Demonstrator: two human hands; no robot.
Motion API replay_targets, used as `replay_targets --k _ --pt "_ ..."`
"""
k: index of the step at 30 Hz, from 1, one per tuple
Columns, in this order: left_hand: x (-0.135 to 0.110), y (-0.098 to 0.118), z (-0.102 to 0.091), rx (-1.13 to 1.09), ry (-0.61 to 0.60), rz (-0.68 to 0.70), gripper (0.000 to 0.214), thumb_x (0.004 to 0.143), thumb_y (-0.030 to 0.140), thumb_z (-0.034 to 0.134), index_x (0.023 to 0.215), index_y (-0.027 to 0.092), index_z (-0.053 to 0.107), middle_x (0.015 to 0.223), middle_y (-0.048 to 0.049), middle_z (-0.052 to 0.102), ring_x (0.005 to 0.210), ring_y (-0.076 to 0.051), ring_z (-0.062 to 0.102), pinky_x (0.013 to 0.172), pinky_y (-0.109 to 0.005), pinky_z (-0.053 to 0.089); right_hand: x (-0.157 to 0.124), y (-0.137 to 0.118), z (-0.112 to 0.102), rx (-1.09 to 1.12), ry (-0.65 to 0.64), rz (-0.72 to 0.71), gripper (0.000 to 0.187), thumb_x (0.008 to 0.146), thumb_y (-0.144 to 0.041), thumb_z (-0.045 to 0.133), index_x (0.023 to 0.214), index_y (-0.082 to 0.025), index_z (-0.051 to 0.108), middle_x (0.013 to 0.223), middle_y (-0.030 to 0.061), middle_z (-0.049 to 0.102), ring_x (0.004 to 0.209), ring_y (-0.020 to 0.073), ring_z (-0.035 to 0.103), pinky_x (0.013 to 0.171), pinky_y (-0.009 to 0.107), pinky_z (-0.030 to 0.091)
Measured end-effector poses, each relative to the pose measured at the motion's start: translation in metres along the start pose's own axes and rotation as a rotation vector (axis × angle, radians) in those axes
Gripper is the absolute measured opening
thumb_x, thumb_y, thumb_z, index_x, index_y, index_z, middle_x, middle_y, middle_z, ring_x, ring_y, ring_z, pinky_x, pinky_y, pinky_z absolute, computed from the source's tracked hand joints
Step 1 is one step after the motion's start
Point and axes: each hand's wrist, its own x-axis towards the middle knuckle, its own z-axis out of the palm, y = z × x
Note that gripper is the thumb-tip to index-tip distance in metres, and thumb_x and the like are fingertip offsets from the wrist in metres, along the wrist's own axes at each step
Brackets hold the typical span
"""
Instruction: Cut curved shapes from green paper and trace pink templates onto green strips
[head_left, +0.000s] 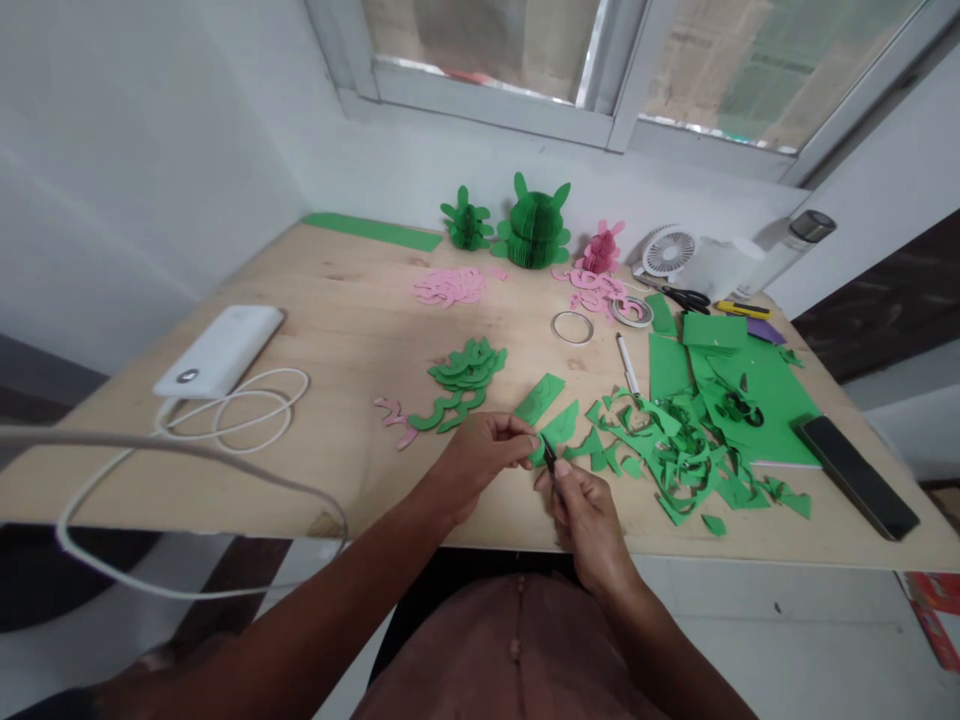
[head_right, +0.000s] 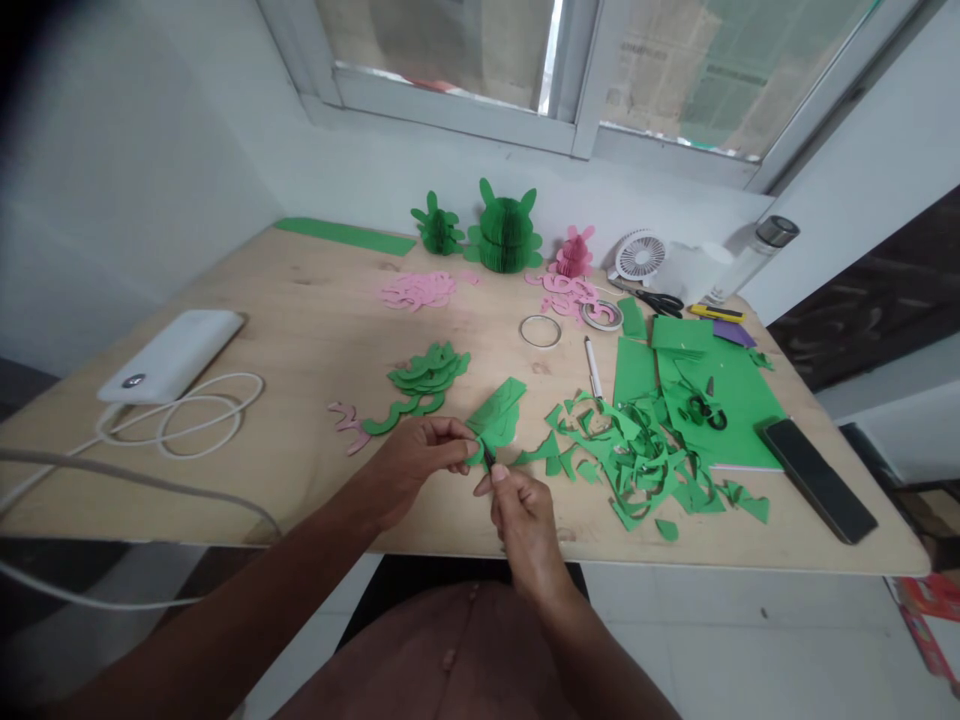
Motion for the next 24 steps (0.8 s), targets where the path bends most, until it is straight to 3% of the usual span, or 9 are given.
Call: replay_targets --k 24 --pt "0.0038 -0.0005 -0.0016 -0.012 -0.041 -0.009 0.012 0.061 0.029 0.065 0.06 0.017 0.064 0.054 0.004 0.057 0.053 -0.009 0.049 0.057 -0.025 0.038 0.0021 -0.0006 -0.0014 -0.025 -0.004 -0.054 0.052 0.08 -0.065 0.053 0.067 -0.016 0.062 0.044 -0.0087 0.031 0.041 0.0069 0.022 0.04 0.023 0.016"
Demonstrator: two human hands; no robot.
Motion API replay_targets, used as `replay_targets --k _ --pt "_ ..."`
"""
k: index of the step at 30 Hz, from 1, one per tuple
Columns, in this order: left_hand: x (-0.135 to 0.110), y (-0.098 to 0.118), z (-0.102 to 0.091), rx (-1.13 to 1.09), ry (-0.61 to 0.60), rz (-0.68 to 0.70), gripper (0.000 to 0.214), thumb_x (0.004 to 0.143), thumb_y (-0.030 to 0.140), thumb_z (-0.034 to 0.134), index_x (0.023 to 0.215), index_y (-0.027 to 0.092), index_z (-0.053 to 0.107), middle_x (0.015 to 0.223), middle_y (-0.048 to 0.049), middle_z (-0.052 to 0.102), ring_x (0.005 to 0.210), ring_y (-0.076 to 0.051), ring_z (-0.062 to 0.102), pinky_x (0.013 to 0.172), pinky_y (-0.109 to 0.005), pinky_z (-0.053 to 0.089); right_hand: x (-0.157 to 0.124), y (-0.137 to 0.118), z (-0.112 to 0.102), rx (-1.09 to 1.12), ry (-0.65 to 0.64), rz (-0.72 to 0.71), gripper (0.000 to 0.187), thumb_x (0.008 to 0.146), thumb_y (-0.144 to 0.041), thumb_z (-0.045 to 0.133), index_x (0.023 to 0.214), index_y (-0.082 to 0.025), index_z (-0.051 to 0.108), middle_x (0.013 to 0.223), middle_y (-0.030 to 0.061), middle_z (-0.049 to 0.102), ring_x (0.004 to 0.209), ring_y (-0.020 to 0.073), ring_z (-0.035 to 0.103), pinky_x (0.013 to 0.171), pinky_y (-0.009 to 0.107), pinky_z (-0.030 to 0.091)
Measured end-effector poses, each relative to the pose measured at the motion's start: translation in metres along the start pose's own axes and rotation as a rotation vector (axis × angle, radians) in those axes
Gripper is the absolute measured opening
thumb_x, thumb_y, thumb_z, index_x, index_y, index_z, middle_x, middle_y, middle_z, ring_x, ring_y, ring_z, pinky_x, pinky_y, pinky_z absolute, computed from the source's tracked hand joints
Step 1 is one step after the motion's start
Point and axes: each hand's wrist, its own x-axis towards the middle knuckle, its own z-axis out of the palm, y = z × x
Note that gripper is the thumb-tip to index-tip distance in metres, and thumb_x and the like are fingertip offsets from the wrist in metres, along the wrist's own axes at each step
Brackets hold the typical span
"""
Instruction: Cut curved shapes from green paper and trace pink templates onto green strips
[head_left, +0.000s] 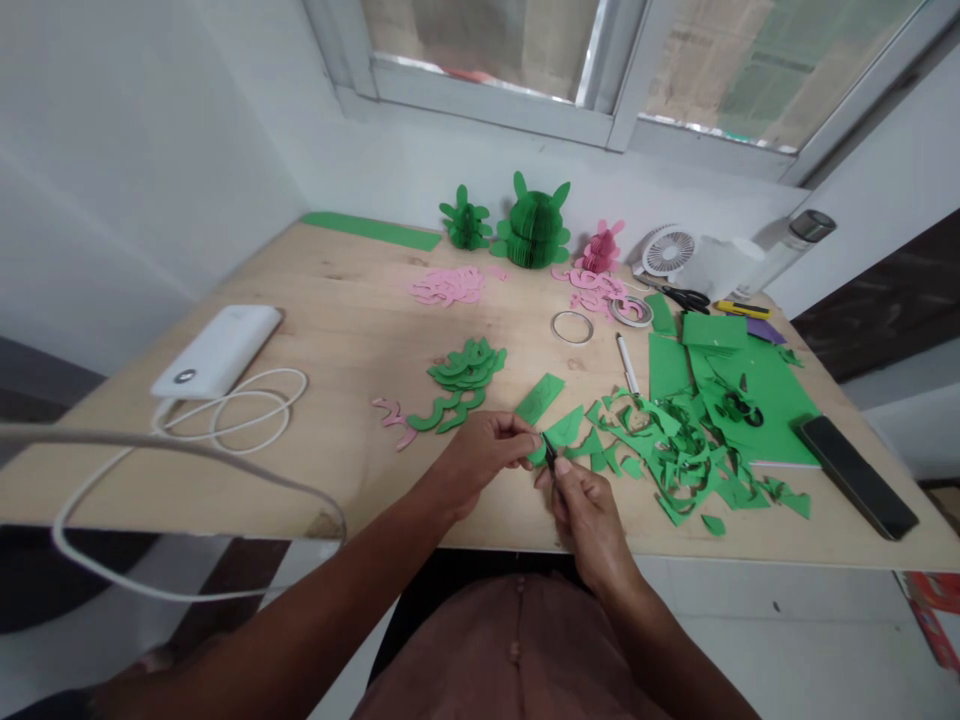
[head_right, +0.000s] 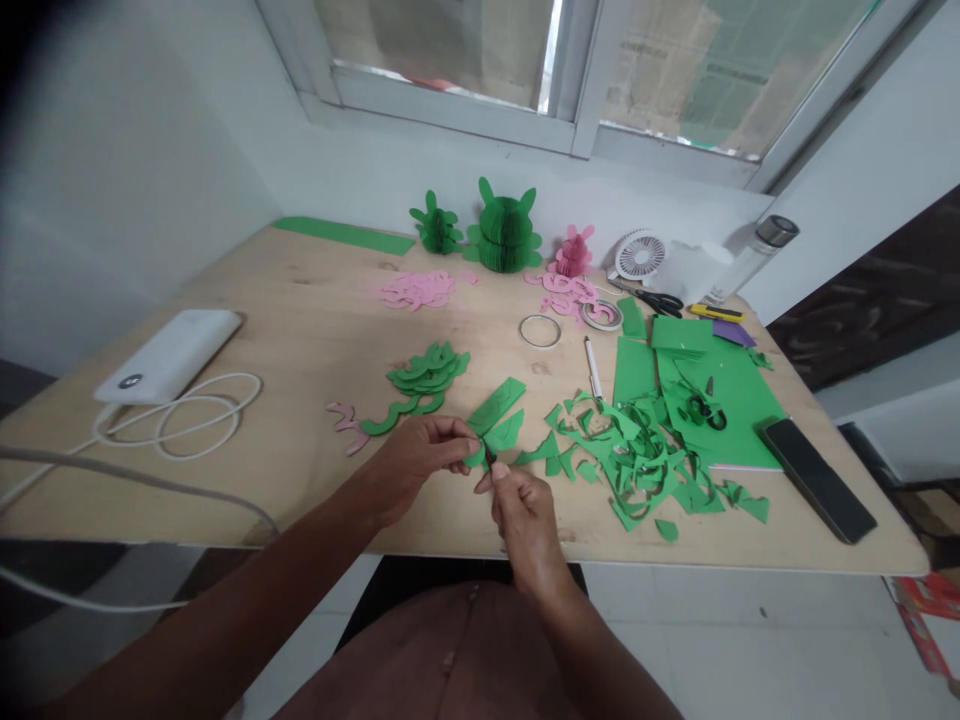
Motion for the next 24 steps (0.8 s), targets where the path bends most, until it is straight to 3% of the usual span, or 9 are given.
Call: replay_targets --k 11,15,19,24 --pt "0.001 -0.002 0.002 0.002 0.008 0.02 0.014 0.061 0.03 0.063 0.06 0.017 0.064 0.054 0.0038 0.057 0.052 -0.009 0.049 0.056 -0.024 0.038 0.003 0.004 0.001 0.008 0.006 -0.011 0.052 0.08 -0.064 0.055 0.064 -0.015 0.062 0.043 -0.0083 0.032 0.041 0.0064 0.024 0.04 0.022 0.016" --pt "0.006 -0.009 -0.009 0.067 0.065 0.061 0.015 0.063 0.032 0.063 0.061 0.017 0.063 0.055 0.003 0.058 0.053 -0.011 0.052 0.056 -0.024 0.04 0.003 0.007 -0.003 0.104 0.028 0.09 0.055 0.077 -0.068 0.056 0.071 -0.015 0.064 0.043 -0.0096 0.029 0.038 0.0055 0.019 0.037 0.022 0.011" --pt "0.021 -0.021 -0.031 0.336 0.287 0.161 0.014 0.068 0.031 0.06 0.065 0.018 0.064 0.058 0.0015 0.06 0.057 -0.014 0.055 0.057 -0.026 0.041 0.002 0.008 -0.011 0.211 0.097 0.139 0.054 0.075 -0.068 0.058 0.073 -0.015 0.064 0.043 -0.0099 0.029 0.038 0.0055 0.019 0.036 0.021 0.011" --pt "0.033 -0.029 -0.043 0.903 0.387 0.329 0.02 0.074 0.021 0.056 0.088 0.021 0.071 0.077 -0.0034 0.07 0.076 -0.022 0.062 0.069 -0.032 0.044 0.001 0.007 -0.021 0.276 0.15 0.07 0.052 0.075 -0.066 0.061 0.074 -0.014 0.065 0.044 -0.0087 0.032 0.04 0.0063 0.023 0.037 0.021 0.013"
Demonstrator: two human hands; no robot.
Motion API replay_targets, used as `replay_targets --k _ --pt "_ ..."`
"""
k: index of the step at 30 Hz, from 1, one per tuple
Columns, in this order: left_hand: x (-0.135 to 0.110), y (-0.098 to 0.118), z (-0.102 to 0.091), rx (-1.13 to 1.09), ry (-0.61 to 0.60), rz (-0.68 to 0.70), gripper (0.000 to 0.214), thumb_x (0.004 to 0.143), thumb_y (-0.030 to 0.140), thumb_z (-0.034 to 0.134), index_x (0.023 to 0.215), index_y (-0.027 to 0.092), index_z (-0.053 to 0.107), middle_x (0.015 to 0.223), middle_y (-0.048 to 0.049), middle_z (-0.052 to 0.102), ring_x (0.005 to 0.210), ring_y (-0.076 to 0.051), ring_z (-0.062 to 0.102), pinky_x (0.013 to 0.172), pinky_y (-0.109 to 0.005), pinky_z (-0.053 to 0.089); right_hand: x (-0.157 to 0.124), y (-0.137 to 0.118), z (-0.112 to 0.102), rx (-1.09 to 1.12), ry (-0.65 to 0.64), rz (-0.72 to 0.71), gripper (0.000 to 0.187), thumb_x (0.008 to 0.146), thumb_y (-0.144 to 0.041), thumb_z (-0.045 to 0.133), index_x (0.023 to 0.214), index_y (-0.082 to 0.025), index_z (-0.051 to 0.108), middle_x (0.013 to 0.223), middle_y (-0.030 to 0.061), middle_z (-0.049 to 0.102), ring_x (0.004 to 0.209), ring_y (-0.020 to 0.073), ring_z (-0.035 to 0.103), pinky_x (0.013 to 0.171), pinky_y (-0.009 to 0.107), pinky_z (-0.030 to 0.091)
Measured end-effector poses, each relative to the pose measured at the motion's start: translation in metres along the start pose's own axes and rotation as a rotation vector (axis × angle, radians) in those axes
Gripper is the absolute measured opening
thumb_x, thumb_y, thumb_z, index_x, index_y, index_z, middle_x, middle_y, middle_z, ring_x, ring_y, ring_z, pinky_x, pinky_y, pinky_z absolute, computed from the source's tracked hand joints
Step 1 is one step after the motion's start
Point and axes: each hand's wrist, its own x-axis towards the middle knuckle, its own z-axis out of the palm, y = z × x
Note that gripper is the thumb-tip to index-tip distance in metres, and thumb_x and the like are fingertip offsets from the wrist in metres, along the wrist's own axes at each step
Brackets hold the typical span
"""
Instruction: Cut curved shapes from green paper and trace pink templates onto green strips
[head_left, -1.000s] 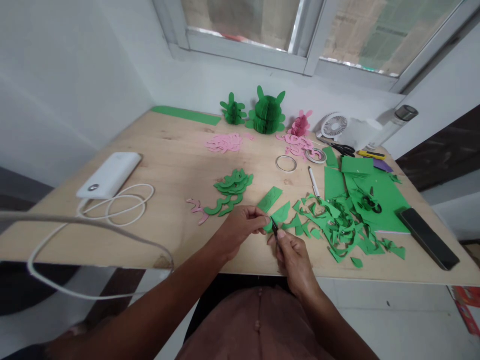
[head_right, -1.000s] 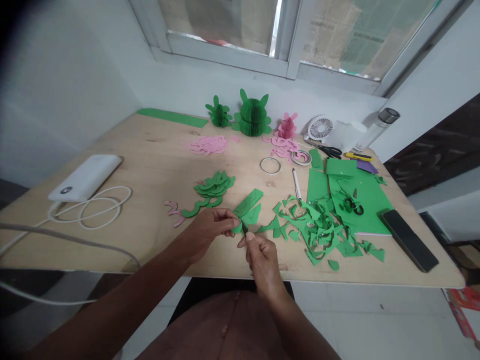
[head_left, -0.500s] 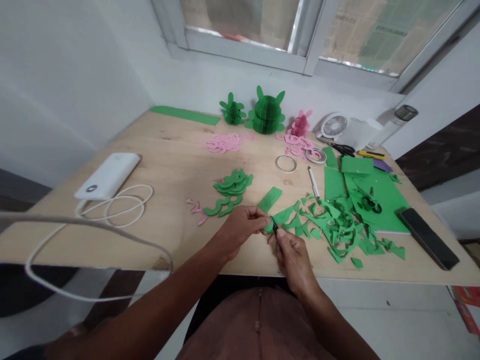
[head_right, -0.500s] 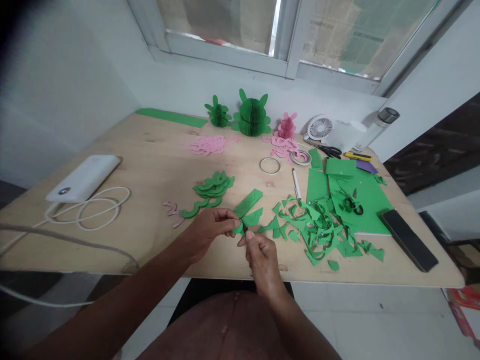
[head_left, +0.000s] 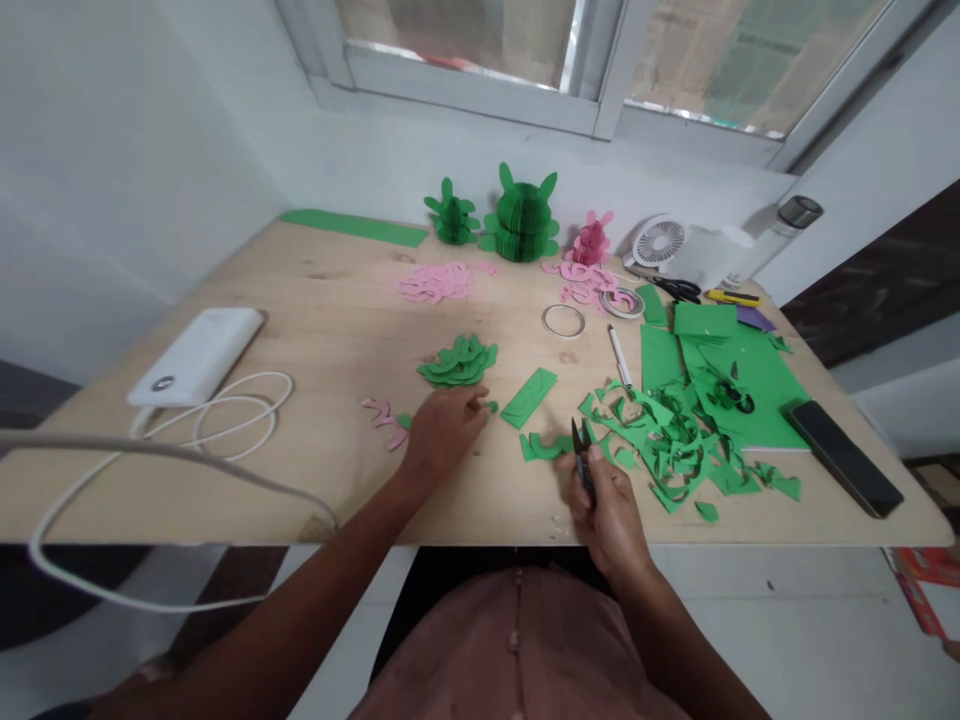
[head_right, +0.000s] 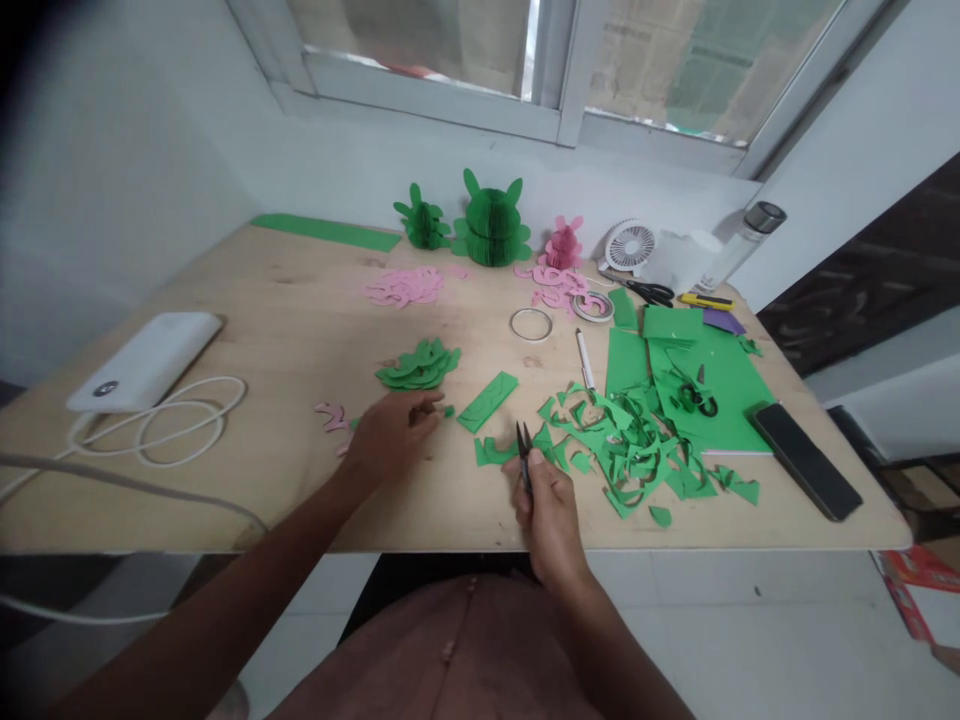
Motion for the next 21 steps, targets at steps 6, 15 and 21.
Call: replay_targets --k 6,15,21 --pt "-0.009 0.022 0.017 0.194 -0.081 0.326 0.008 0.078 0.019 0.061 0.082 0.019 0.068 0.088 -0.0057 0.07 0.087 -0.024 0.058 0.08 -0.036 0.043 0.001 -0.003 -0.005 0.08 0.056 -0.043 0.049 0.072 -0.063 0.066 0.072 -0.014 0.065 0.044 -0.0092 0.032 0.04 0.0056 0.021 0.038 0.021 0.011" --pt "-0.008 0.045 0.029 0.435 -0.283 0.457 0.007 0.079 0.024 0.064 0.083 0.019 0.067 0.093 -0.0088 0.066 0.096 -0.029 0.054 0.079 -0.042 0.037 0.0 0.001 -0.011 0.024 0.075 -0.054 0.049 0.077 -0.063 0.061 0.069 -0.015 0.062 0.044 -0.0079 0.035 0.04 0.0067 0.024 0.039 0.022 0.013" --pt "-0.006 0.046 0.031 0.372 -0.323 0.354 0.005 0.075 0.02 0.065 0.079 0.02 0.064 0.091 -0.0064 0.067 0.095 -0.027 0.055 0.079 -0.04 0.037 0.001 0.001 -0.011 0.045 0.062 -0.058 0.048 0.077 -0.063 0.062 0.073 -0.015 0.064 0.044 -0.008 0.035 0.041 0.0066 0.023 0.04 0.023 0.012"
